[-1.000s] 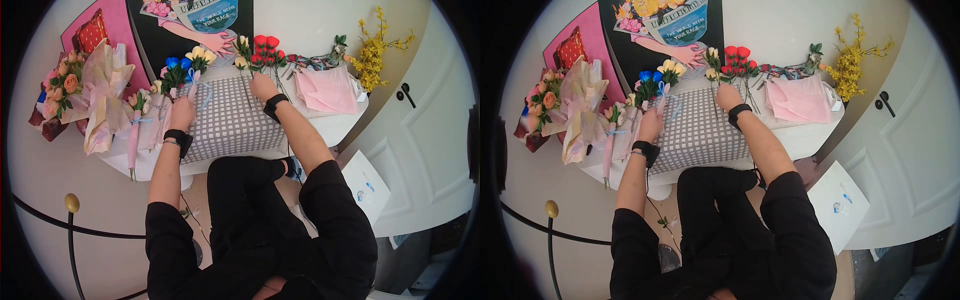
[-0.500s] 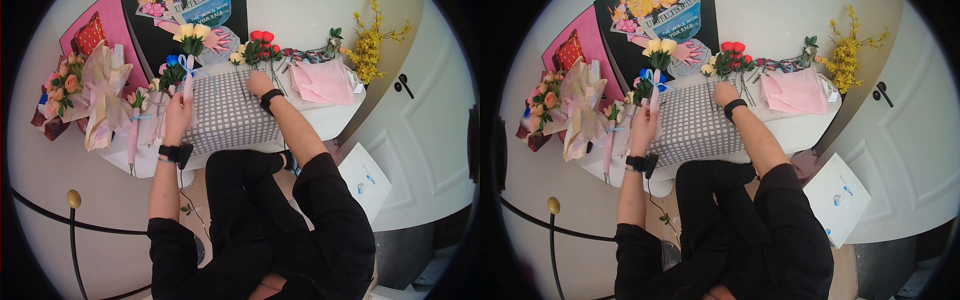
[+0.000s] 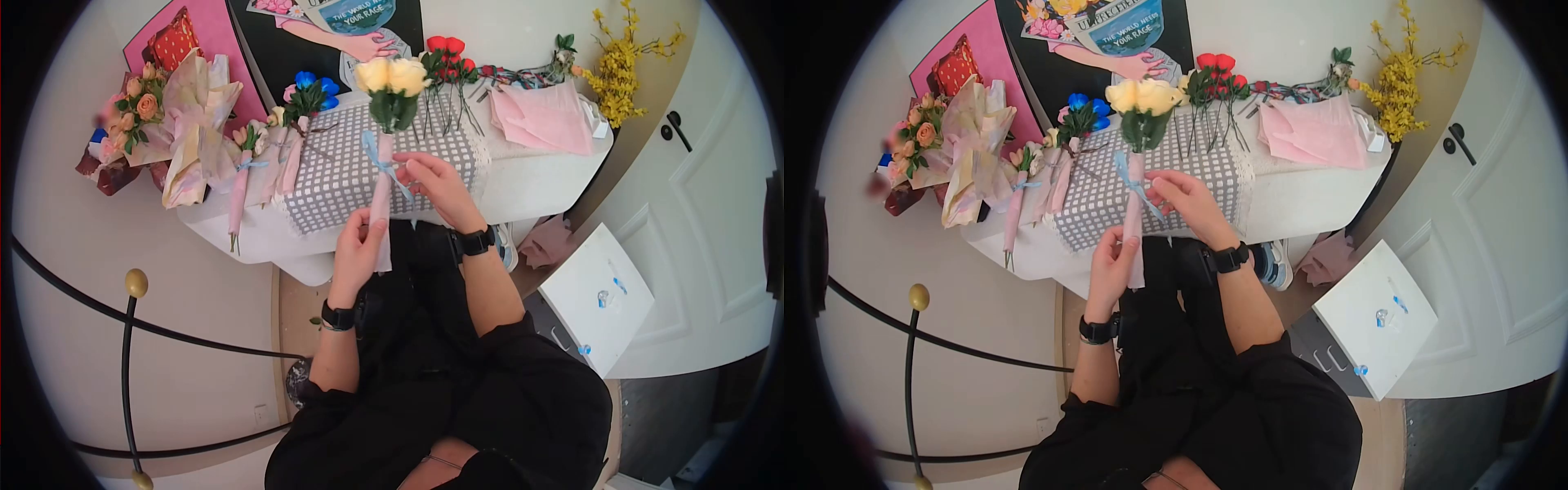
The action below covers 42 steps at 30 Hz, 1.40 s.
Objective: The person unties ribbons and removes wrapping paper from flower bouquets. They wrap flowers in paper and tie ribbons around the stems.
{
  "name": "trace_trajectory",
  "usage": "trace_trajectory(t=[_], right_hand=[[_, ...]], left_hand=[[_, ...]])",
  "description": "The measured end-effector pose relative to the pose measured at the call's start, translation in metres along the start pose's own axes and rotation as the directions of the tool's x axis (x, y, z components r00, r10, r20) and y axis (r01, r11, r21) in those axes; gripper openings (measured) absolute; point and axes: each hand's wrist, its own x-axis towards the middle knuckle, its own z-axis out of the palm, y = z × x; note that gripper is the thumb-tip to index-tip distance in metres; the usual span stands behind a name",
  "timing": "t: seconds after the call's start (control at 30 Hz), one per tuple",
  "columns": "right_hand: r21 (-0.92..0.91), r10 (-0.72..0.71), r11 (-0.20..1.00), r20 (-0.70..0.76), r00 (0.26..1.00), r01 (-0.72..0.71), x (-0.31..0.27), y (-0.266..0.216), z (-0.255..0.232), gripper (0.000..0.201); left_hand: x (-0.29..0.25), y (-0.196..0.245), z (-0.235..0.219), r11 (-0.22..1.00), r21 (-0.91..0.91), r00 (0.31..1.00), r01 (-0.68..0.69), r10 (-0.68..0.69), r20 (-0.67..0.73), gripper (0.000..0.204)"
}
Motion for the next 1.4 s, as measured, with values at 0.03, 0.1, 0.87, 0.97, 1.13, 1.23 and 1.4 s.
trace_trajectory(t=[0.03, 0.1, 0.87, 0.97, 1.13, 1.23, 1.4], right_hand=[[0.007, 0.003, 1.000, -0.001, 1.000, -0.003, -0.008, 0.003, 0.003, 0.031], [-0.129, -0.040, 0.991, -0.041, 0.998, 0.034, -0.022, 0.008, 0.009, 0.027], [-0.503, -0.185, 0.863, -0.230, 0.956, 0.046, -0.069, -0.006, 0.021, 0.025], [-0.456, -0.076, 0.890, -0.092, 0.993, 0.026, -0.074, 0.000, 0.031, 0.025], [-0.562, -0.112, 0.826, -0.095, 0.989, 0.040, -0.069, 0.010, 0.036, 0.026], [-0.294, -0.045, 0.955, -0.056, 0.997, 0.026, -0.068, 0.014, 0.034, 0.021], [0.138, 0.166, 0.971, 0.205, 0.964, -0.197, -0.073, 0.023, 0.024, 0.016]], left_hand=[[-0.006, -0.003, 0.003, 1.000, 0.006, 1.000, 0.005, -0.005, 0.000, 0.019], [-0.017, -0.004, 0.009, 0.963, 0.220, 0.987, -0.156, 0.163, -0.013, 0.019], [-0.032, 0.016, 0.035, 0.891, 0.339, 0.922, -0.301, 0.363, -0.134, 0.021], [-0.035, 0.018, 0.033, 0.827, 0.494, 0.932, -0.267, 0.352, -0.085, 0.020], [-0.033, 0.015, 0.035, 0.811, 0.491, 0.910, -0.318, 0.406, -0.080, 0.018], [-0.030, 0.012, 0.031, 0.833, 0.485, 0.929, -0.268, 0.357, -0.100, 0.018], [-0.020, -0.014, 0.022, 0.847, 0.454, 0.917, -0.276, 0.374, -0.140, 0.021]])
